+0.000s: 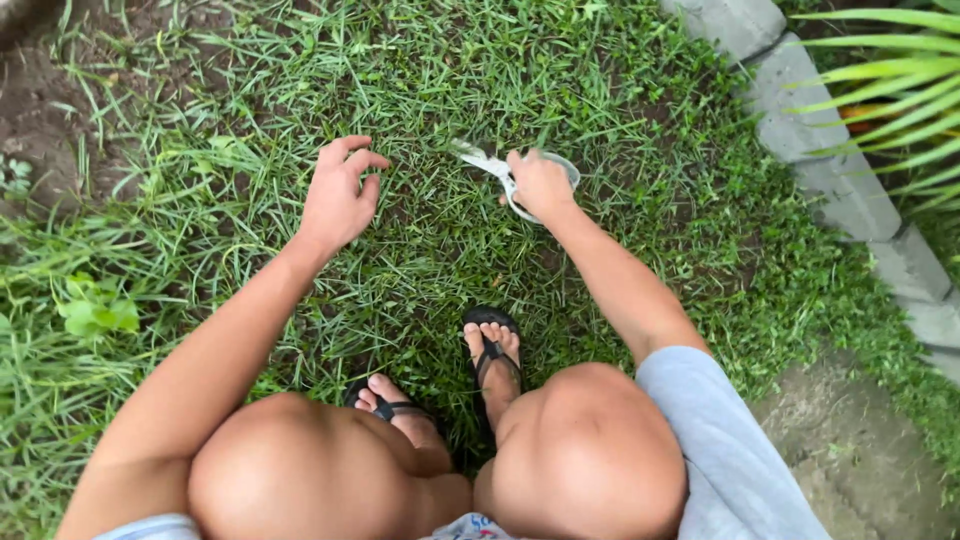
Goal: Trim grass and weeds using a pair of scissors in a garden area.
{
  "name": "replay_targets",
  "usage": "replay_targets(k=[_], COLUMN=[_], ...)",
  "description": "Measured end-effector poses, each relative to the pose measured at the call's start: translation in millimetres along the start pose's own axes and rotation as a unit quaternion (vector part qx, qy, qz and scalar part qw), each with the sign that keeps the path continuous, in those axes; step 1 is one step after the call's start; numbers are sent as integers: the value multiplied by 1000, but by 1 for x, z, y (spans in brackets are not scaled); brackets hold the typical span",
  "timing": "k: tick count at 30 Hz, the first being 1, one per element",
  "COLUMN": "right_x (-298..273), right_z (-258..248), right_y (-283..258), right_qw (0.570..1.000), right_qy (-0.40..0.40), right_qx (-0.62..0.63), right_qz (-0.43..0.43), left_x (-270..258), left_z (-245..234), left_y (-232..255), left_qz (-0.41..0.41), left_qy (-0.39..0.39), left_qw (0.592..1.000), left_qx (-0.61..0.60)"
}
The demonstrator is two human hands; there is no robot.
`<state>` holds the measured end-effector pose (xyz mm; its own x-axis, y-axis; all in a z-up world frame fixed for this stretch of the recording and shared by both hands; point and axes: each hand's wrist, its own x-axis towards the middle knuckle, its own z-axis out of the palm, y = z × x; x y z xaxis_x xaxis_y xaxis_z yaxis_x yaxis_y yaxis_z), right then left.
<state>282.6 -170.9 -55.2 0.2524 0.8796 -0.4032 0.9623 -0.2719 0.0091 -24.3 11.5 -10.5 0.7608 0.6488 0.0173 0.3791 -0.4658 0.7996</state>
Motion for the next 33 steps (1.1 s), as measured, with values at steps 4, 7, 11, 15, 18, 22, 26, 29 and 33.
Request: replay_targets(k=[4, 7, 11, 15, 18, 22, 26, 29, 33], right_x=[-11, -27, -20, 0, -21, -90, -181, -222, -226], right_z=[19, -14, -38, -32, -44, -43, -73, -102, -87], right_y=[12, -10, -62, -76, -54, 45, 111, 129, 143], right_qw=[998, 970, 996, 988, 955, 932, 953, 968, 981], right_qy=[7, -53, 74, -84, -68, 185, 49, -31, -95], right_qx=[63, 180, 32, 96, 242, 272, 176, 64, -32], right_qz=[24, 155, 38, 83, 160, 153, 242, 241, 166], left_x=[8, 9, 7, 3, 6, 38, 78, 107, 119], left_z=[5, 7, 10, 7, -3, 10, 30, 32, 17], left_y=[-5, -7, -14, -26, -26, -33, -17, 21, 64], left_qz=[2, -26, -19, 6, 13, 61, 125, 132, 150], left_qy=[-9, -13, -12, -23, -39, -49, -103, -154, -162], left_qw=[1000, 999, 999, 1000, 999, 997, 984, 974, 968], left_qx=[-19, -42, -31, 0, 19, 28, 69, 105, 118])
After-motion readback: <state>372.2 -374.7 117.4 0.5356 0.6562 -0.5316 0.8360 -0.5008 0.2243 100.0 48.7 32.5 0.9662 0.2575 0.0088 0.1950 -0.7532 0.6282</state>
